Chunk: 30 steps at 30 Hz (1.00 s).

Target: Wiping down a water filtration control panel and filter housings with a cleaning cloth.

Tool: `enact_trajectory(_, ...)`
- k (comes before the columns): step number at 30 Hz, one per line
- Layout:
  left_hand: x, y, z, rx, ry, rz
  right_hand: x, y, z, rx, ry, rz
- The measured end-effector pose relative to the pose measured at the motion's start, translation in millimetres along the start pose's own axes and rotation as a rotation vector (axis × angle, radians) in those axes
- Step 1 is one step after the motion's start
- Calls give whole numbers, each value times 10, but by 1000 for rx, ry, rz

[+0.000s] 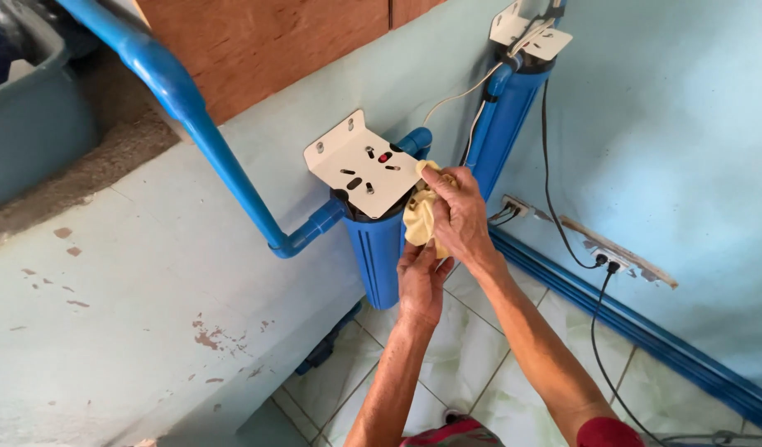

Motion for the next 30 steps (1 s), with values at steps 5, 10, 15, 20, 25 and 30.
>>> enact_trajectory(5, 129, 92, 71, 70, -9, -8, -29, 57, -612, -86, 162, 53)
enact_trajectory(10, 93, -16, 220, 133, -75, -50, -209, -140, -818, 259, 464, 18)
enact_trajectory(15, -227, 355, -62, 53, -16, 63, 86, -589, 43, 569, 219, -1)
enact_trajectory(20, -561, 663, -630, 305, 396, 74, 213, -673, 440, 488, 36, 112)
enact_trajectory(25, -483, 620, -545, 246, 403, 173, 390, -416, 437, 400, 29, 59)
enact_trajectory(30, -292, 477, -318, 35, 249, 63, 404, 44, 366, -226, -209, 214)
Point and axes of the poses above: each hand's wrist, its own x-axis towards the middle knuckle, its own y-axis out of the palm, z = x × y, the point moved 6 cm from there along x, towards the middle knuckle, and after that the axes turned 4 degrees about -y, right-handed, at the moved point
